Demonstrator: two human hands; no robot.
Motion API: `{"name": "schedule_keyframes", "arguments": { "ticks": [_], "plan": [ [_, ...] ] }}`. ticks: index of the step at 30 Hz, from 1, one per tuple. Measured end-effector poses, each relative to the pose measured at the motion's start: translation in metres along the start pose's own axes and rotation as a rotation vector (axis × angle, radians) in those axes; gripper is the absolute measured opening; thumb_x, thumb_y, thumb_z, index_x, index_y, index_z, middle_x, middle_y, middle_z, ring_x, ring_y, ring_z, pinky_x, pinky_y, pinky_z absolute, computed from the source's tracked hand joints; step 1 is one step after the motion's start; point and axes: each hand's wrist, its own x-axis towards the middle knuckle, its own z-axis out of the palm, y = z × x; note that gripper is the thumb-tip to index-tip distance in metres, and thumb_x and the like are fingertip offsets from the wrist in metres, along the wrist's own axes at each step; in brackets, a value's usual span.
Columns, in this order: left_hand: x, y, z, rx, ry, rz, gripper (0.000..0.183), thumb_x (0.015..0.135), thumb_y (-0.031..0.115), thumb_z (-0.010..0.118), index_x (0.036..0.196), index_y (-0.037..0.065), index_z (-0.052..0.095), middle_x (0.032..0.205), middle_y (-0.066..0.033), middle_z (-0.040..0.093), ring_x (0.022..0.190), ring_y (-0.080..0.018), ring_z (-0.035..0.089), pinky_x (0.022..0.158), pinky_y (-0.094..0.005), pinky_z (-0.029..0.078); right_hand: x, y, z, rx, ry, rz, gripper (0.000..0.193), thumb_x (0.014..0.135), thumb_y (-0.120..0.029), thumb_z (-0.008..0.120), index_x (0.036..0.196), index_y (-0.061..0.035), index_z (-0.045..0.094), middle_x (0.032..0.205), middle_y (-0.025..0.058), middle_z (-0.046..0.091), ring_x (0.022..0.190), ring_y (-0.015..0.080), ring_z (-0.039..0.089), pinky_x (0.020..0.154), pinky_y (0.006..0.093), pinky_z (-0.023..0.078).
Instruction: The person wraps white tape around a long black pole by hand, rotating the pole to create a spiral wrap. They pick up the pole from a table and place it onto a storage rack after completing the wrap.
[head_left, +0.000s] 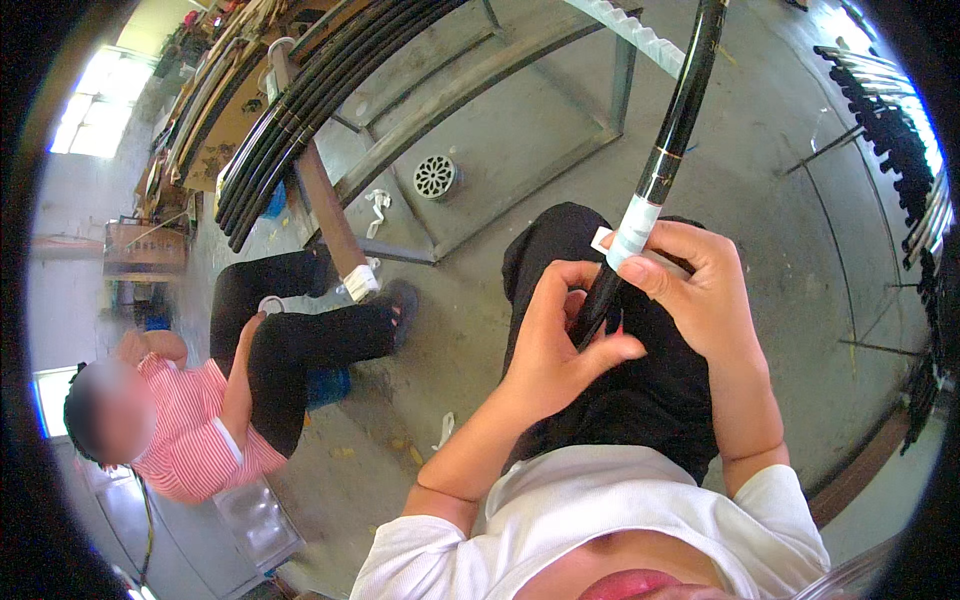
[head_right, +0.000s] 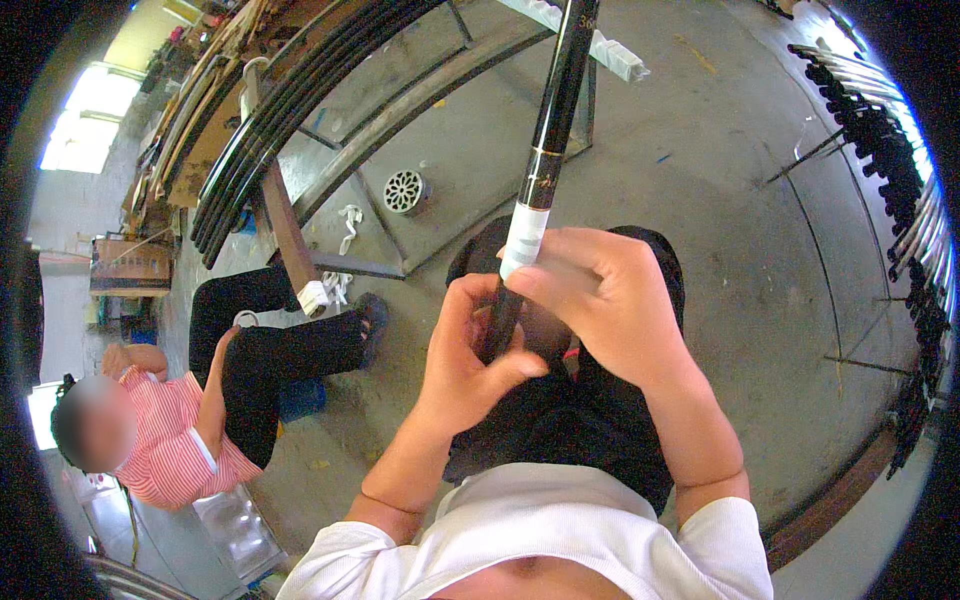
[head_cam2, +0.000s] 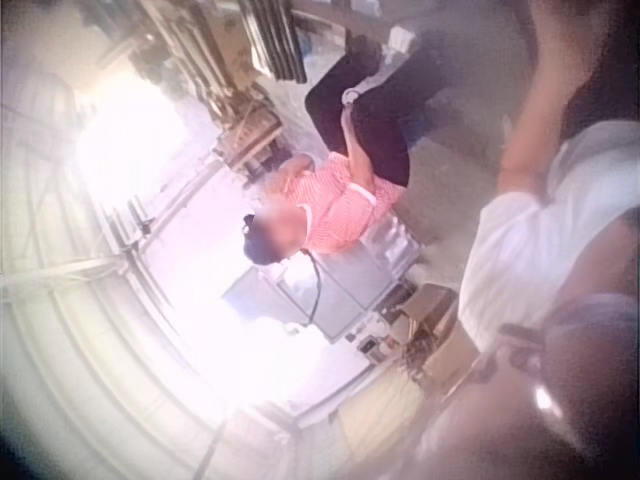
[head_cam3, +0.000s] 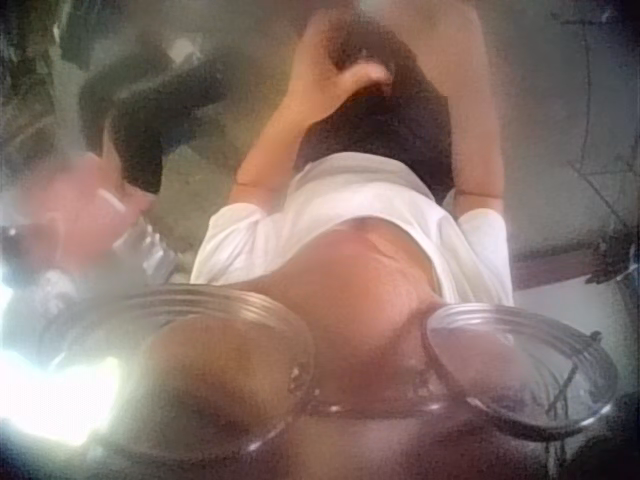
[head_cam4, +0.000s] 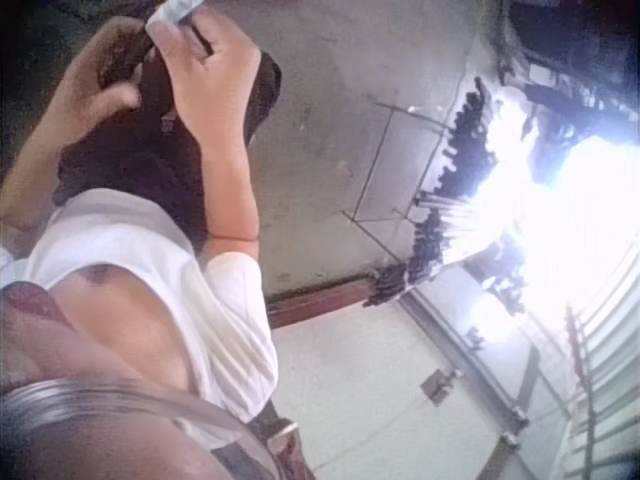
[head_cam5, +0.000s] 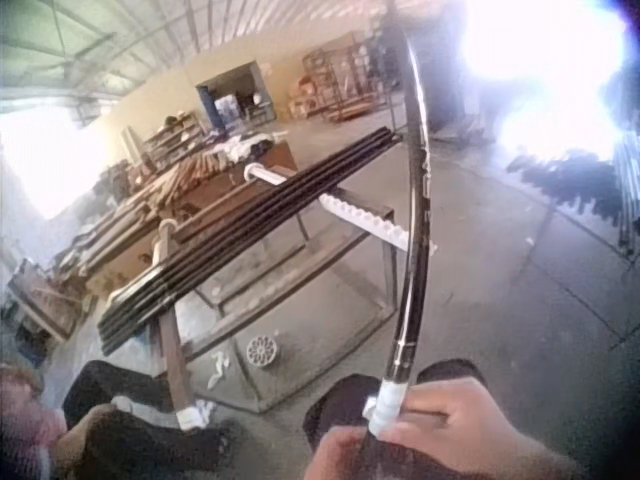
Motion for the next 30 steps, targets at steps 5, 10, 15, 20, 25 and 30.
{"name": "schedule_keyframes", "arguments": {
  "ticks": [5,10,15,20,25,30],
  "plan": [
    [0.005,-0.011,-0.008,0.109,0.060,0.074,0.029,0.087,0.016,0.060,0.106,0.000,0.046,0.077,-0.0013,0.050,0.055,-0.0098,0.050,0.048,-0.0199,0.041,0.004,-0.002,0.000,0.031,-0.034,-0.004,0.022,0.082,-0.012,0.063,0.099,0.0016,0.065,0.086,0.0076,0.066,0.077,0.0090,0.059,0.070,0.0248,0.046],
    [0.003,0.008,-0.007,-0.452,-0.086,-0.148,0.026,0.085,0.015,0.062,0.100,0.001,0.046,0.079,-0.0082,0.056,0.047,-0.0116,0.051,0.039,-0.0210,0.038,0.003,-0.003,-0.002,0.036,-0.052,0.065,0.021,0.083,-0.012,0.061,0.099,0.0008,0.065,0.086,0.0068,0.066,0.076,0.0085,0.059,0.071,0.0240,0.046],
    [0.001,0.002,0.001,-0.263,0.049,-0.070,0.028,0.086,0.018,0.061,0.101,-0.001,0.047,0.080,-0.0117,0.059,0.053,-0.0146,0.058,0.039,-0.0224,0.042,-0.001,-0.001,-0.006,0.038,-0.005,0.084,0.022,0.083,-0.012,0.060,0.101,-0.0005,0.065,0.084,0.0052,0.066,0.074,0.0088,0.059,0.070,0.0241,0.046],
    [0.001,0.005,-0.002,-0.514,-0.162,-0.161,0.030,0.091,0.024,0.052,0.107,-0.001,0.047,0.077,-0.0078,0.056,0.049,-0.0112,0.050,0.039,-0.0197,0.035,-0.004,0.003,-0.006,0.073,-0.035,0.104,0.023,0.082,-0.013,0.062,0.102,-0.0009,0.066,0.083,0.0046,0.065,0.073,0.0077,0.057,0.069,0.0229,0.045],
    [0.000,0.006,0.006,-0.097,0.100,0.001,0.017,0.087,0.008,0.059,0.097,0.002,0.048,0.079,-0.0049,0.058,0.058,-0.0094,0.054,0.049,-0.0195,0.042,-0.007,0.004,-0.004,0.055,-0.001,0.093,0.023,0.083,-0.014,0.062,0.102,-0.0014,0.066,0.078,0.0030,0.064,0.071,0.0074,0.056,0.066,0.0230,0.045],
    [-0.001,0.012,-0.008,-0.501,-0.249,-0.157,0.033,0.091,0.026,0.052,0.110,0.000,0.045,0.080,-0.0052,0.055,0.051,-0.0089,0.050,0.042,-0.0189,0.038,-0.010,-0.001,-0.008,0.124,-0.067,0.099,0.023,0.083,-0.015,0.062,0.102,-0.0003,0.066,0.079,0.0041,0.065,0.070,0.0074,0.058,0.065,0.0230,0.046]
  ]
}}
